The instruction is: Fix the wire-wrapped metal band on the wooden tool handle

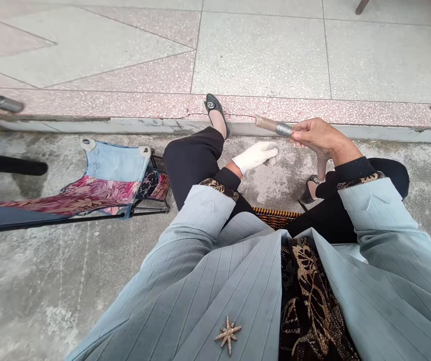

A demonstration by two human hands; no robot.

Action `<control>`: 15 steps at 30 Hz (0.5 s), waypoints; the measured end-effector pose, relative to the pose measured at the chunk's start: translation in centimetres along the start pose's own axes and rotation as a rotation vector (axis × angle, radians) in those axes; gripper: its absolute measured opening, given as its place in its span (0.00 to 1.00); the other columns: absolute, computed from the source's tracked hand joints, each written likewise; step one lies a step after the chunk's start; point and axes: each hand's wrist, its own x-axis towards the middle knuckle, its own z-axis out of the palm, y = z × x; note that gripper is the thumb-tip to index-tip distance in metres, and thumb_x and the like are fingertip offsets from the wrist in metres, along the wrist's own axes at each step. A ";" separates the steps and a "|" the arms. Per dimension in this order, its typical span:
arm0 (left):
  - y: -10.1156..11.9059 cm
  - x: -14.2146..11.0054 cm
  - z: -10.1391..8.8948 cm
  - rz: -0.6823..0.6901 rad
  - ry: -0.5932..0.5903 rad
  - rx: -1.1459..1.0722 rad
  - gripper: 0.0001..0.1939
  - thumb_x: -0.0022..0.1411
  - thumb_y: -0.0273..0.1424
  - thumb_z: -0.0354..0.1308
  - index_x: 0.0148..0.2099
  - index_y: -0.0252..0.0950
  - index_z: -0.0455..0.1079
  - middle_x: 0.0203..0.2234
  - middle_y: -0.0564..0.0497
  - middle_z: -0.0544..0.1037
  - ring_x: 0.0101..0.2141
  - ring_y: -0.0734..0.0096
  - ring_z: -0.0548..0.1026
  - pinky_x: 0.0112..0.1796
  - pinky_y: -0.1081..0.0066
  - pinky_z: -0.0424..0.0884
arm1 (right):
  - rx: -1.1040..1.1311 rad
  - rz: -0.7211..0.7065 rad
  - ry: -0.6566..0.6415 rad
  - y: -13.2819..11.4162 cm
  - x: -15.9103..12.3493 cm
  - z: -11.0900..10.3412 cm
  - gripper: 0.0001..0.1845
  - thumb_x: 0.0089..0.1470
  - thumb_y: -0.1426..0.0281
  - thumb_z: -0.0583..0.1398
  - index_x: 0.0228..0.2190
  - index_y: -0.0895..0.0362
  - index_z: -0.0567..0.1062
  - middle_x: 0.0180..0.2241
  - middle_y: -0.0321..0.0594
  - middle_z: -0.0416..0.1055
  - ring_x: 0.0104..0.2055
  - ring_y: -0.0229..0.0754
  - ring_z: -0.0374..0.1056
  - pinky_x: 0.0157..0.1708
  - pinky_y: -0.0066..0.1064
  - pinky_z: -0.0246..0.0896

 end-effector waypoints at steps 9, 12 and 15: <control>1.2 -0.7 -0.8 0.070 0.122 0.064 0.10 0.69 0.36 0.54 0.39 0.34 0.70 0.26 0.51 0.73 0.24 0.76 0.69 0.29 0.73 0.69 | 0.122 -0.052 0.016 -1.6 -0.9 -0.1 0.12 0.55 0.62 0.71 0.31 0.57 0.80 0.31 0.41 0.79 0.34 0.39 0.72 0.38 0.31 0.70; 1.3 -0.6 -0.8 0.059 0.167 0.207 0.12 0.70 0.35 0.52 0.40 0.33 0.72 0.27 0.51 0.74 0.25 0.75 0.68 0.30 0.72 0.68 | 0.101 -0.040 0.029 -2.1 -1.2 0.0 0.12 0.55 0.61 0.71 0.31 0.57 0.80 0.32 0.41 0.80 0.35 0.40 0.73 0.38 0.31 0.71; 1.4 -0.5 -0.6 0.038 0.189 0.334 0.12 0.68 0.34 0.51 0.41 0.33 0.73 0.25 0.53 0.72 0.25 0.74 0.67 0.30 0.71 0.66 | 0.108 -0.026 0.038 -1.9 -1.1 0.1 0.12 0.55 0.61 0.71 0.31 0.57 0.80 0.32 0.41 0.80 0.34 0.40 0.73 0.38 0.32 0.71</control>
